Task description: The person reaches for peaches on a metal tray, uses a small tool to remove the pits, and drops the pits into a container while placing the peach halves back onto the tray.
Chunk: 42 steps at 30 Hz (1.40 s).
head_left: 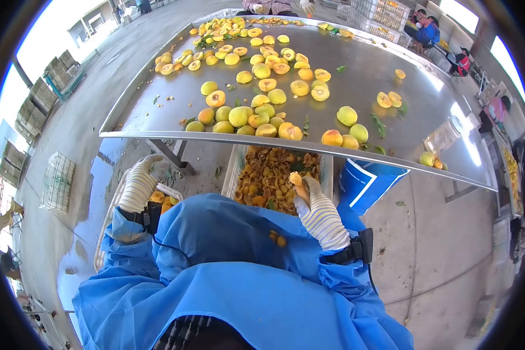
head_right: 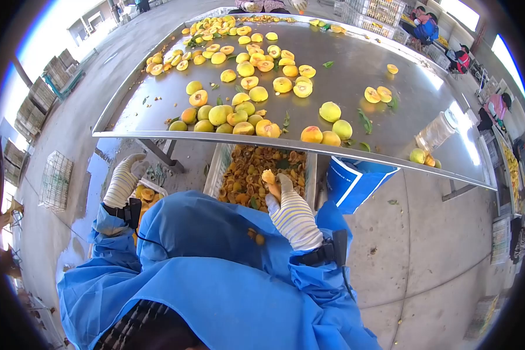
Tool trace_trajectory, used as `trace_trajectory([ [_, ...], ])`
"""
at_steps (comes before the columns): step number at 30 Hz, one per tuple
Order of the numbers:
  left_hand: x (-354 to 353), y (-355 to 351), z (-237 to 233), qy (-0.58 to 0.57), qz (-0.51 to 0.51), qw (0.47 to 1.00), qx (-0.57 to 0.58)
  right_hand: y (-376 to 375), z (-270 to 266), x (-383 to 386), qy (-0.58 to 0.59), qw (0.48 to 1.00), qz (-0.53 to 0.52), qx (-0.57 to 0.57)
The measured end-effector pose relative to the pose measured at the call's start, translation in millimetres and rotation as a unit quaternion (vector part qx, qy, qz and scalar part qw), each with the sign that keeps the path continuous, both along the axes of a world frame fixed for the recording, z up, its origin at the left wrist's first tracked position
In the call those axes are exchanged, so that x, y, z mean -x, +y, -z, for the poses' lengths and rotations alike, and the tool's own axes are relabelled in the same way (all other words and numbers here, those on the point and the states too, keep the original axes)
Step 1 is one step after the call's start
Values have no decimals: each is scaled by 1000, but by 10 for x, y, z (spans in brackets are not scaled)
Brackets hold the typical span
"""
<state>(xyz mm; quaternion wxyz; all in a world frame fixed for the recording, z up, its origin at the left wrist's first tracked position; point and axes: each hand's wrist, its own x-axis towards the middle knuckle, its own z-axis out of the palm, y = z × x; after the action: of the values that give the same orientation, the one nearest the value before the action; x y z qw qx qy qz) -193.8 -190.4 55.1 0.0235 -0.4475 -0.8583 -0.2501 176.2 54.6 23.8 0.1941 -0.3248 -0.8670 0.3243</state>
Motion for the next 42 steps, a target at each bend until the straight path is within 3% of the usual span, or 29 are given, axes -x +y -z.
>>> trace_trajectory([
  [1,-101,184,-68,-74,23,996,-42,19,-11,12,-2,1000,8,-5],
  [3,-592,750,-604,-292,-53,954,31,86,4,34,-19,1000,-3,5],
  [4,-480,980,-393,-198,126,971,-54,98,-42,44,-57,998,0,14],
  [6,-686,1618,-563,-94,208,974,-10,107,-47,42,-109,994,22,20],
  [7,-727,1983,-515,-130,245,961,-4,111,-51,36,-123,992,22,30],
  [8,-838,2362,-544,-71,272,959,40,128,-65,41,-137,990,22,38],
  [9,-828,2788,-383,-57,352,934,9,154,-82,50,-151,987,22,44],
  [11,-1169,3459,-396,25,411,911,9,189,-2,71,-165,985,14,45],
  [13,-1470,4026,-352,35,468,883,23,190,110,68,-182,982,6,45],
  [17,-1968,4741,-160,86,408,893,169,242,447,-6,-105,992,-64,6],
  [20,-1972,4983,22,69,424,873,231,227,266,-55,-136,990,-46,8],
  [23,-1757,4904,-20,-77,354,915,176,211,163,-90,-129,990,-46,34],
  [24,-1603,4900,33,-251,354,894,114,197,131,-95,-124,990,-43,42],
  [26,-1352,4683,-93,-553,295,779,-6,184,21,-89,-121,990,-48,59],
  [29,-1038,4025,-314,-781,308,538,-78,162,49,-56,-87,994,-41,50],
  [31,-1087,3414,-496,-779,328,526,-93,134,50,-37,-41,997,-23,63],
  [33,-1030,2935,-362,-795,342,493,-93,115,20,-11,13,997,-23,71],
  [36,-1177,2289,-266,-777,312,535,-110,106,156,48,115,991,-15,68],
  [37,-1245,2104,-204,-775,295,545,-121,91,170,72,124,982,2,142],
  [38,-1336,1950,-151,-783,232,562,-132,63,124,83,89,988,18,126],
  [41,-1479,1615,170,-832,157,485,-219,40,113,86,28,997,47,63],
  [42,-1508,1546,260,-831,176,470,-239,36,120,91,18,998,52,39],
])
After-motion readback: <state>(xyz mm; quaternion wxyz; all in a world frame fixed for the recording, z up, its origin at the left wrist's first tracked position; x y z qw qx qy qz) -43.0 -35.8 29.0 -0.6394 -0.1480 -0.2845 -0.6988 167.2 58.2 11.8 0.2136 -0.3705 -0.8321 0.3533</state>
